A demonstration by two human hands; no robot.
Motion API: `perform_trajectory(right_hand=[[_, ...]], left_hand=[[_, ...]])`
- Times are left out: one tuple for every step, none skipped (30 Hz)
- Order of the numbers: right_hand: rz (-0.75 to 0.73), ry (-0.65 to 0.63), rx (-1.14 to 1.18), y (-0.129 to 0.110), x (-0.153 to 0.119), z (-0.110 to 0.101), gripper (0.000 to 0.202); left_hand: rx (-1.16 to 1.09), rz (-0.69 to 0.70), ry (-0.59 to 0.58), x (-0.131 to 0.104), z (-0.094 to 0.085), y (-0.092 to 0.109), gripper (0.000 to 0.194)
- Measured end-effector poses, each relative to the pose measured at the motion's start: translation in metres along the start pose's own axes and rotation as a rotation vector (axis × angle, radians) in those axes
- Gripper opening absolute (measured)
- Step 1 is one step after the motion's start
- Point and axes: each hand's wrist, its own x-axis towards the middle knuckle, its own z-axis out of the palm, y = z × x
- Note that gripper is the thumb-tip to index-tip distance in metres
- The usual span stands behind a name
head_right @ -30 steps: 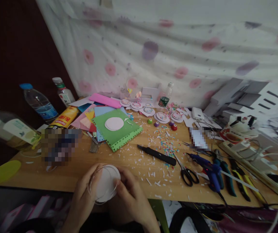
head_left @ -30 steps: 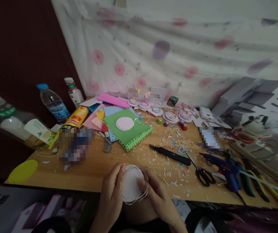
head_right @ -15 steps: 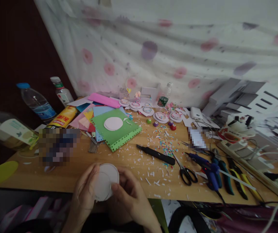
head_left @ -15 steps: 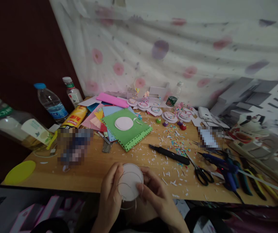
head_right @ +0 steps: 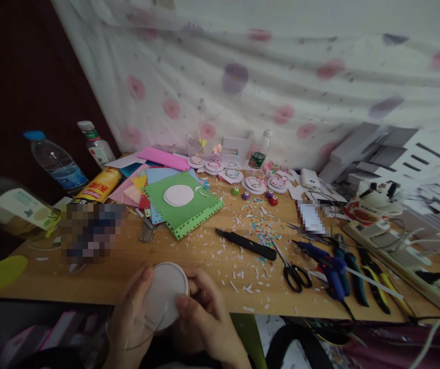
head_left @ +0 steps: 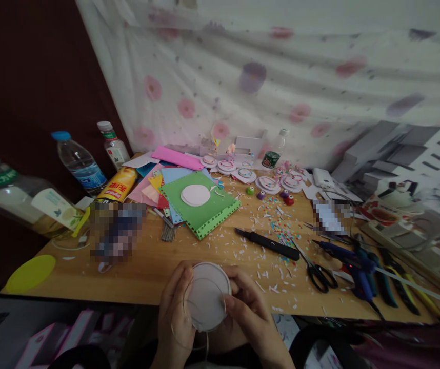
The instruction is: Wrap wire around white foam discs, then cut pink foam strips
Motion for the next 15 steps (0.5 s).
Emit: perform_trajectory(right_hand=[[-0.002, -0.003, 0.000, 0.001, 0.000, -0.002, 0.025], [-0.005, 0.003, -0.010, 0.002, 0.000, -0.004, 0.025], [-0.006, 0.015, -0.034, 0.002, 0.000, -0.006, 0.025], [-0.007, 0.032, -0.069, 0.002, 0.000, -0.008, 0.025], [-0.004, 0.044, -0.109, 0.001, -0.001, -0.011, 0.025], [0.001, 0.046, -0.144, 0.000, -0.001, -0.012, 0.025], [0.007, 0.039, -0.175, -0.002, -0.002, -0.014, 0.025], [0.016, 0.026, -0.204, -0.004, -0.003, -0.014, 0.024], [0.029, 0.011, -0.233, -0.005, -0.004, -0.014, 0.024], [0.042, -0.004, -0.264, -0.007, -0.005, -0.013, 0.024], [0.051, -0.019, -0.295, -0.009, -0.006, -0.012, 0.024], [0.056, -0.037, -0.327, -0.011, -0.006, -0.011, 0.025], [0.060, -0.055, -0.355, -0.012, -0.006, -0.010, 0.026], [0.061, -0.074, -0.375, -0.013, -0.005, -0.010, 0.028], [0.060, -0.095, -0.385, -0.013, -0.005, -0.010, 0.029]], left_hand=[[-0.002, 0.007, -0.003, 0.000, 0.000, 0.001, 0.050], [0.001, 0.008, -0.010, 0.000, 0.000, 0.002, 0.050], [0.014, 0.001, -0.028, 0.000, 0.000, 0.004, 0.050], [0.036, -0.009, -0.063, 0.000, 0.000, 0.006, 0.048], [0.062, -0.015, -0.101, 0.000, -0.001, 0.009, 0.045], [0.089, -0.016, -0.142, 0.001, -0.002, 0.012, 0.041], [0.120, -0.007, -0.179, 0.001, -0.003, 0.014, 0.037], [0.160, 0.016, -0.206, 0.001, -0.004, 0.017, 0.034], [0.214, 0.049, -0.223, 0.001, -0.005, 0.020, 0.032], [0.275, 0.084, -0.233, 0.001, -0.006, 0.023, 0.030], [0.342, 0.116, -0.239, 0.001, -0.007, 0.025, 0.030], [0.398, 0.142, -0.245, 0.001, -0.007, 0.027, 0.032], [0.435, 0.159, -0.256, 0.001, -0.007, 0.029, 0.033], [0.449, 0.160, -0.274, 0.001, -0.008, 0.031, 0.035], [0.448, 0.149, -0.298, 0.001, -0.008, 0.032, 0.037]])
